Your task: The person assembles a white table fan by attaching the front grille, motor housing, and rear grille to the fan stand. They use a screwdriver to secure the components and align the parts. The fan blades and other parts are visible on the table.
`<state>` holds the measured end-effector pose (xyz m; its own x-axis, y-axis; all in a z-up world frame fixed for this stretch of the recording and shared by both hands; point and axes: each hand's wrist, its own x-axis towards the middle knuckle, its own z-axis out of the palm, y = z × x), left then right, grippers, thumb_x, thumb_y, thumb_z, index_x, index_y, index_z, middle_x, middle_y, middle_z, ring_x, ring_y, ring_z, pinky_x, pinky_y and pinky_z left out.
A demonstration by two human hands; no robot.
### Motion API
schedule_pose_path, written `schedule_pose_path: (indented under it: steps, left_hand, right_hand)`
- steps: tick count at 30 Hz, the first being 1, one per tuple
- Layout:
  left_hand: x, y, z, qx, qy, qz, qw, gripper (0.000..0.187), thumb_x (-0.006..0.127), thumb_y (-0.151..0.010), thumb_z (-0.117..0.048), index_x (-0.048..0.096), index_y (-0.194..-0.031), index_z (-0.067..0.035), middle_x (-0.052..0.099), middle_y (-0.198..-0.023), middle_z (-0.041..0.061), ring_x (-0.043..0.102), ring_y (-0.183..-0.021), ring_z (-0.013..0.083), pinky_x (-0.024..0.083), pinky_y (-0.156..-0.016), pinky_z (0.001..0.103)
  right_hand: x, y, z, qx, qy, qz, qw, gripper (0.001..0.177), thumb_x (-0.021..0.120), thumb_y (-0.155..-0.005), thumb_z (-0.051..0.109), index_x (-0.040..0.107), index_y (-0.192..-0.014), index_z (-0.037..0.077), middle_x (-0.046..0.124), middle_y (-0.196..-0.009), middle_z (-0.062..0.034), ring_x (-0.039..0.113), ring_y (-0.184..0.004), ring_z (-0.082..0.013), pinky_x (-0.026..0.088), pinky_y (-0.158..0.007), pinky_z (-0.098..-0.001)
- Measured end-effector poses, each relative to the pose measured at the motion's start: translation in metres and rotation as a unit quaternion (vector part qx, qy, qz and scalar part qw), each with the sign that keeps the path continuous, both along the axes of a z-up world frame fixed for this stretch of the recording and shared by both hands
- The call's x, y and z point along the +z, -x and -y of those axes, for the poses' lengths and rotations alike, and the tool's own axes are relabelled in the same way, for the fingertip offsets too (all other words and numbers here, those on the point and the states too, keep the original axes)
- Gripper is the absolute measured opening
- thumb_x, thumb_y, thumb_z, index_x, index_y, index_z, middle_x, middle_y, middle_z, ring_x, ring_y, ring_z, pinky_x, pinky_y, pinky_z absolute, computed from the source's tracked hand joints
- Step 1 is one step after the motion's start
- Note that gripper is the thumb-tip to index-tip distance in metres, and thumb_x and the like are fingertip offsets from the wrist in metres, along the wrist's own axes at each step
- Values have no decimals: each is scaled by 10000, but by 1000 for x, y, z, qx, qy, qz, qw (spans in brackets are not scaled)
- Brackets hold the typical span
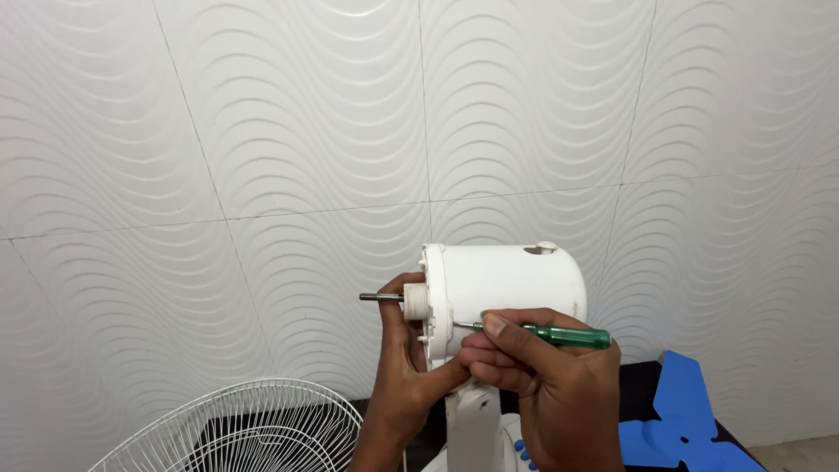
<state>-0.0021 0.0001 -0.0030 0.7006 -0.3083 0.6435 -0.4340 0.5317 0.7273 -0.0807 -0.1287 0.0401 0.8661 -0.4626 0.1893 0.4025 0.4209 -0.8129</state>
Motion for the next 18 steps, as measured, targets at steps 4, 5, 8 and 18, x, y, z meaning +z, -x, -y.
schedule_pose_path:
  steps: [4,5,8,18]
  left_hand:
    - [0,-4,-1,14,-9,-31,999,913,714,-666,26,256,-1449,-86,504,-1322,183,564,-1223,260,539,-1001,410]
    - [0,-5,-2,15,-11,-30,999,911,703,-664,30,253,-1447,-91,505,-1322,181,566,-1226,256,543,-1003,405]
    - [-1,-9,-1,10,-14,-33,999,909,679,-660,35,249,-1450,-97,512,-1312,183,579,-1211,255,561,-984,396]
    - [16,1,-10,14,-69,-76,995,1131,828,-613,-92,172,-1532,-169,513,-1327,231,627,-1203,358,607,-948,413]
  right_hand:
    - [8,3,-15,-71,45,10,996,152,694,-827,-47,714,-871,-191,739,-685,-288,747,-555,-299,632,-524,-333]
    - [10,3,-19,-90,60,22,994,143,698,-826,-53,715,-861,-190,736,-678,-282,744,-545,-296,635,-516,-336]
    - [6,9,-32,-160,112,46,980,116,701,-798,-59,734,-844,-160,752,-663,-264,758,-517,-279,656,-486,-332]
    - [3,20,30,-50,297,159,940,355,597,-1021,259,711,-1071,-73,797,-868,-187,811,-797,-272,659,-740,-372]
